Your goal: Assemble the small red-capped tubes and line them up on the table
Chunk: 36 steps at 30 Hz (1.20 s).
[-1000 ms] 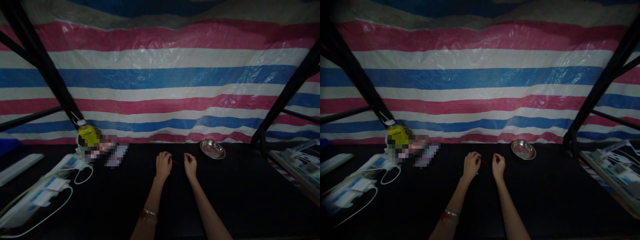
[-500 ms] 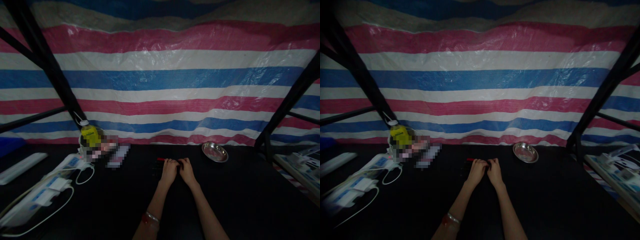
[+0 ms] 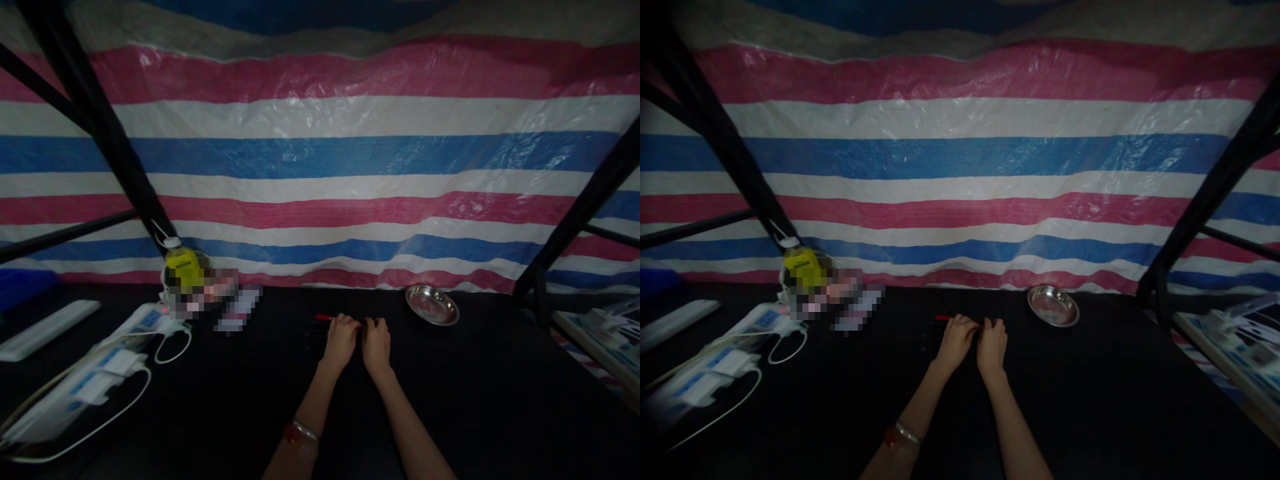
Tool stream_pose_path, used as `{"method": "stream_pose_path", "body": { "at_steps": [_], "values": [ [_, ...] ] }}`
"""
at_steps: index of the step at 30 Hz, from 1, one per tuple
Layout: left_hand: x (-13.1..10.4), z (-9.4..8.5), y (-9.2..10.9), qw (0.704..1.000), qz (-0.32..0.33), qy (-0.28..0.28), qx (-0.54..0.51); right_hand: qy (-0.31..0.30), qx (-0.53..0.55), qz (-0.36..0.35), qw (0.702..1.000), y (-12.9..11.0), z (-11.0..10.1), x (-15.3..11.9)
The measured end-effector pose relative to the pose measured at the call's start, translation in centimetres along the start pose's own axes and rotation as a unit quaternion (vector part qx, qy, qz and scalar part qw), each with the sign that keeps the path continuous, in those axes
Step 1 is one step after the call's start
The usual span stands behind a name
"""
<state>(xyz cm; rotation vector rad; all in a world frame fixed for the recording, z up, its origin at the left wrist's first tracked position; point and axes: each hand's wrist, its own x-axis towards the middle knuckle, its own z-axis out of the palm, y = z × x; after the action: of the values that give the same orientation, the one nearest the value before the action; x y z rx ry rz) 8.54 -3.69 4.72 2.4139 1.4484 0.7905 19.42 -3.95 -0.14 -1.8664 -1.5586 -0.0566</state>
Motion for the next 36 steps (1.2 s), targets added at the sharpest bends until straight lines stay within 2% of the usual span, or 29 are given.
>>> {"method": "stream_pose_path", "body": {
  "at_steps": [3,8,12,18,23,30,36],
  "values": [
    [0.1,-0.1,-0.2,0.998,-0.009,0.059,-0.028,-0.002,-0.058,0.009,0.998,-0.5,-0.1,0.0],
    [0.1,0.4,-0.6,0.986,-0.020,0.138,-0.092,-0.012,-0.142,-0.021,0.990,-0.9,-0.1,0.2],
    [0.2,0.9,-0.9,0.977,-0.024,0.170,-0.126,-0.034,-0.133,-0.025,0.990,-0.9,-0.2,0.5],
    [0.4,1.5,-1.0,0.962,-0.022,0.220,-0.161,-0.107,-0.133,-0.030,0.985,-1.3,-0.6,1.7],
    [0.3,1.4,-0.7,0.955,-0.024,0.241,-0.170,-0.130,-0.130,-0.035,0.982,-1.6,-0.3,2.4],
    [0.3,1.2,-0.5,0.952,-0.030,0.249,-0.174,-0.110,-0.070,-0.025,0.991,-1.2,0.0,2.6],
    [0.3,1.1,-0.6,0.951,-0.037,0.252,-0.175,-0.085,-0.048,0.038,0.995,-1.1,-0.3,2.5]
  ]
}}
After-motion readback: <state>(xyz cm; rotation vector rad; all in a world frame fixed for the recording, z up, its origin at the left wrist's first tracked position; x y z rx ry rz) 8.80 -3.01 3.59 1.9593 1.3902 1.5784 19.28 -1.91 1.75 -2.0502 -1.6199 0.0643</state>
